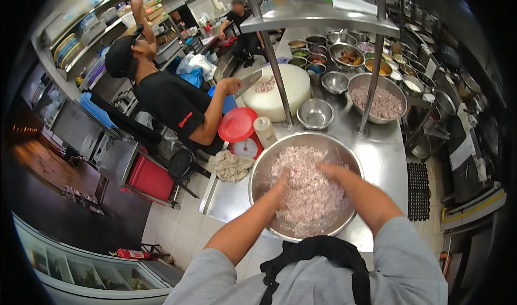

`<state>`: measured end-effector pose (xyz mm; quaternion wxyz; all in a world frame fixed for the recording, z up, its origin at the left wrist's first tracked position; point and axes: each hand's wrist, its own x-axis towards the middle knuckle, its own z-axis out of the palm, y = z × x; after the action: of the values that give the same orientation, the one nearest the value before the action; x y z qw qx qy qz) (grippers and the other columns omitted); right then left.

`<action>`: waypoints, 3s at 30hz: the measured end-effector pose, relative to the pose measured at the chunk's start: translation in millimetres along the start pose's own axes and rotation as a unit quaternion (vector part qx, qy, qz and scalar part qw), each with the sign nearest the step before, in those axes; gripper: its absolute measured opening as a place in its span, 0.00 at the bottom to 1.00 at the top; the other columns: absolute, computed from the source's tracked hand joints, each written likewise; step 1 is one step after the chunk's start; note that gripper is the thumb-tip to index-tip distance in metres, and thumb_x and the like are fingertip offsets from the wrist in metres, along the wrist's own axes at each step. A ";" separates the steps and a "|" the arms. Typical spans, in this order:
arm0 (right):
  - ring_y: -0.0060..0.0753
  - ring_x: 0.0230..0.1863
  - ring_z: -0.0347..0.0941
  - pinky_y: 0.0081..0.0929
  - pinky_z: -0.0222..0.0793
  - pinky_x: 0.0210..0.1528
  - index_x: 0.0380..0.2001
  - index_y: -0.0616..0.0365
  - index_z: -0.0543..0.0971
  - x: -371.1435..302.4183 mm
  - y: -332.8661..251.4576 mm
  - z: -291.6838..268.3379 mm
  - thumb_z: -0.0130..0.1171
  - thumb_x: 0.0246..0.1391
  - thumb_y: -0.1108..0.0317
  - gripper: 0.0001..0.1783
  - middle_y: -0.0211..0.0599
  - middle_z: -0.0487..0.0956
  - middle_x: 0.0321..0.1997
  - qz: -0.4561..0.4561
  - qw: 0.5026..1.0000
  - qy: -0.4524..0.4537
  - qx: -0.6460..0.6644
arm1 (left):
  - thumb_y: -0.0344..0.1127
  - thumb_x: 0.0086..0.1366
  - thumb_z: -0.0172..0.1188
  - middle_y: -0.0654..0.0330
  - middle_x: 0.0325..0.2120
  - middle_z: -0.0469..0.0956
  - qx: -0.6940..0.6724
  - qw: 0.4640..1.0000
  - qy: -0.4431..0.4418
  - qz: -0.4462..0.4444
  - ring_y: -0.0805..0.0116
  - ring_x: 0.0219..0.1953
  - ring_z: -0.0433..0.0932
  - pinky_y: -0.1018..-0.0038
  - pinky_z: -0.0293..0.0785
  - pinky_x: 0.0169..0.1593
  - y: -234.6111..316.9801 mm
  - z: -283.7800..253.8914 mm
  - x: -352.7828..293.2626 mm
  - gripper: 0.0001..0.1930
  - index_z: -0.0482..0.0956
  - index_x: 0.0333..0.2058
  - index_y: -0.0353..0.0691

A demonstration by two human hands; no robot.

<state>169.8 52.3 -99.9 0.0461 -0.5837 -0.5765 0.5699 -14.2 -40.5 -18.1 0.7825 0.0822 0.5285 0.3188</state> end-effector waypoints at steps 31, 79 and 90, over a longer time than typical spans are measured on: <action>0.54 0.68 0.53 0.62 0.56 0.60 0.68 0.54 0.47 -127.6 -7.3 -37.3 0.64 0.39 0.35 0.61 0.52 0.49 0.71 0.160 0.965 -0.158 0.135 | 0.50 0.55 0.63 0.43 0.49 0.72 0.044 0.995 -0.041 0.080 0.52 0.48 0.75 0.55 0.71 0.51 -59.9 -17.9 28.3 0.37 0.65 0.56 0.30; 0.39 0.42 0.77 0.33 0.72 0.45 0.50 0.57 0.75 -71.0 -57.1 5.1 0.60 0.41 0.62 0.28 0.44 0.79 0.45 -0.107 0.992 -0.050 -0.031 | 0.36 0.59 0.56 0.51 0.32 0.79 -0.112 0.985 0.023 0.131 0.57 0.33 0.81 0.62 0.79 0.40 -30.3 -10.8 40.0 0.15 0.75 0.42 0.32; 0.48 0.45 0.76 0.35 0.69 0.49 0.40 0.61 0.78 -95.4 -92.6 -38.8 0.50 0.47 0.65 0.18 0.50 0.80 0.43 -0.320 0.926 0.190 -0.066 | 0.40 0.53 0.65 0.52 0.33 0.79 0.276 0.878 0.123 0.372 0.63 0.34 0.78 0.68 0.73 0.37 19.8 26.9 -11.3 0.21 0.76 0.40 0.28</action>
<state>170.2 37.1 37.8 0.2960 -0.4676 -0.7491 0.3642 -1.3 -26.0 11.3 0.4809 0.4454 0.6171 0.4354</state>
